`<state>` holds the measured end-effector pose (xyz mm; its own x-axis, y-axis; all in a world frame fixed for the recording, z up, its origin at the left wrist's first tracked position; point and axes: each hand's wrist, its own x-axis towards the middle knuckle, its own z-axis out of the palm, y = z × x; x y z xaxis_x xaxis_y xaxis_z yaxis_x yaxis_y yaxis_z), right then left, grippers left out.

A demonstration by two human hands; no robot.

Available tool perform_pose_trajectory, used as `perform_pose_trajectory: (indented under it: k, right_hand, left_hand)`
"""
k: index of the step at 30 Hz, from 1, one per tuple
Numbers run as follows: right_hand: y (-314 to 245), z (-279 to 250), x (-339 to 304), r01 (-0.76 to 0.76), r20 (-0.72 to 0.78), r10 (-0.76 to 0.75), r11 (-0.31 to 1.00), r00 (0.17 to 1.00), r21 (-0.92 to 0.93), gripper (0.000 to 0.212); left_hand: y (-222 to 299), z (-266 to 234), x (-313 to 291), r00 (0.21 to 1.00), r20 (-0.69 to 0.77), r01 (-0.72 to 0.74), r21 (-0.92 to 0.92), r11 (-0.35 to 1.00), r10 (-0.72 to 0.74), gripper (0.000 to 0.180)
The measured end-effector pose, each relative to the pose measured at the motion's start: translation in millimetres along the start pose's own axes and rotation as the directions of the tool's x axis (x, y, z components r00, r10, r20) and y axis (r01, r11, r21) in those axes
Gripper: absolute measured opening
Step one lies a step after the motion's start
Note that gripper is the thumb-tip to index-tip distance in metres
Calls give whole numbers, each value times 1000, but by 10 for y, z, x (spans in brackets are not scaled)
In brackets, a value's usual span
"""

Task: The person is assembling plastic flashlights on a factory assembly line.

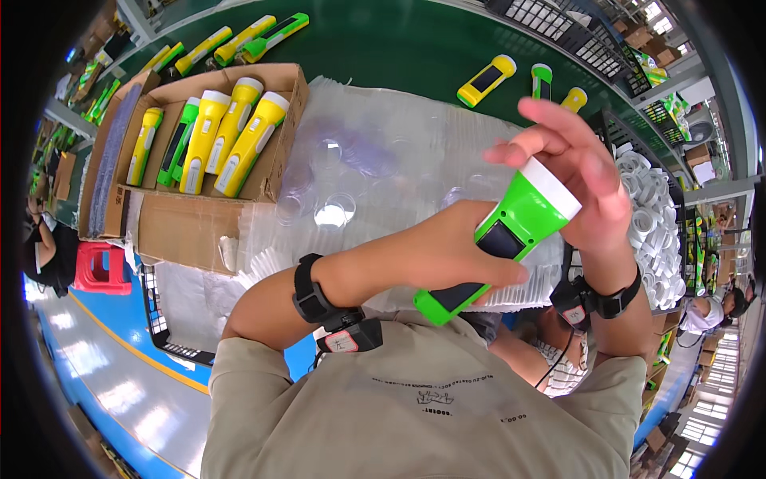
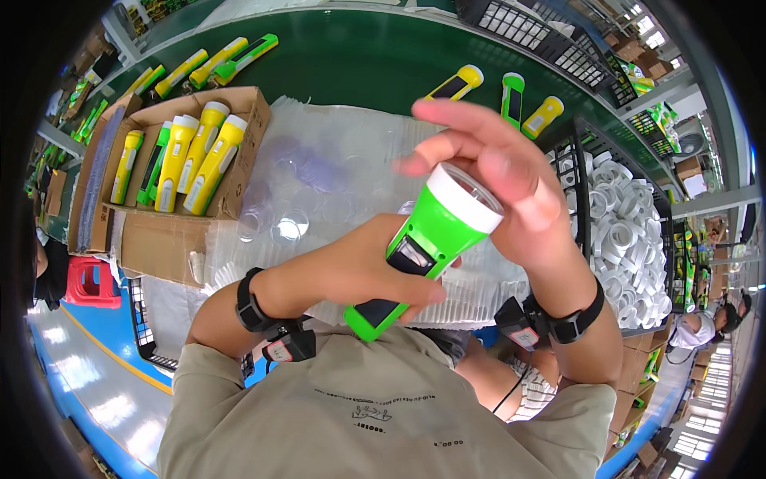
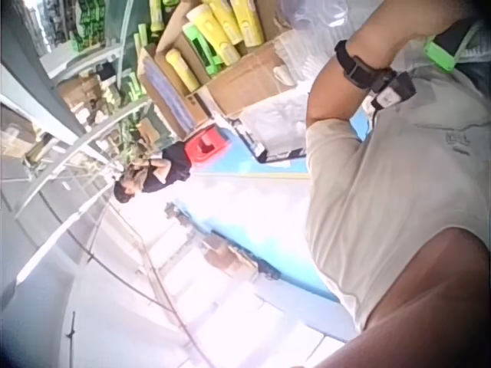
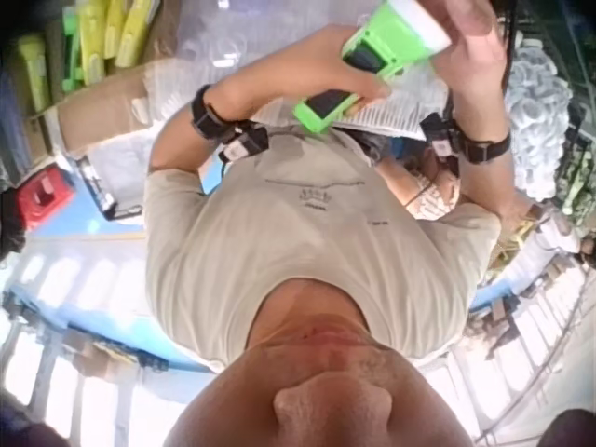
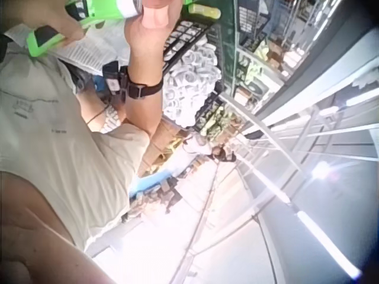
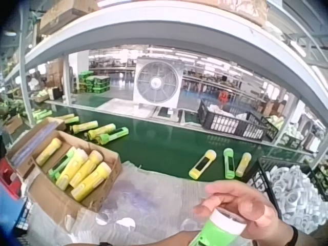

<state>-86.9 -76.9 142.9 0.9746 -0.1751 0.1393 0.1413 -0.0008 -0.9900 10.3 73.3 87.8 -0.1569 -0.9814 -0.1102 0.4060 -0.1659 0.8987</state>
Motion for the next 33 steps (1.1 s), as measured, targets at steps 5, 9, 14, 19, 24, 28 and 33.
perform_pose_trajectory:
  k: [5, 9, 14, 19, 24, 28, 33]
  right_hand:
    - [-68, 125, -17, 57, 64, -46, 982, 997, -182, 70]
    - [-194, 403, -20, -37, -98, 17, 976, 995, -212, 75]
    - [134, 115, -40, 504, 123, -492, 804, 862, -316, 105]
    - [322, 334, -183, 552, -172, -576, 816, 799, -172, 121]
    - [257, 366, -158, 653, 215, -676, 501, 705, -568, 119]
    - [211, 325, -147, 685, 303, -673, 417, 675, -598, 117]
    - [354, 200, -244, 650, 238, -687, 433, 687, -624, 111]
  left_hand:
    - [54, 69, -60, 996, 93, 23, -162, 986, -8, 39]
    - [-29, 141, -170, 964, -209, -106, 272, 957, 166, 42]
    - [-130, 52, -74, 702, -302, -180, 801, 572, 644, 46]
    - [-165, -240, 20, 590, -40, -353, 886, 302, 807, 49]
    - [-237, -388, 183, 620, 59, -603, 673, 428, 782, 47]
    - [-240, -462, 304, 694, 171, -626, 624, 468, 700, 47]
    - [-32, -251, -8, 540, 92, -233, 972, 43, 837, 51]
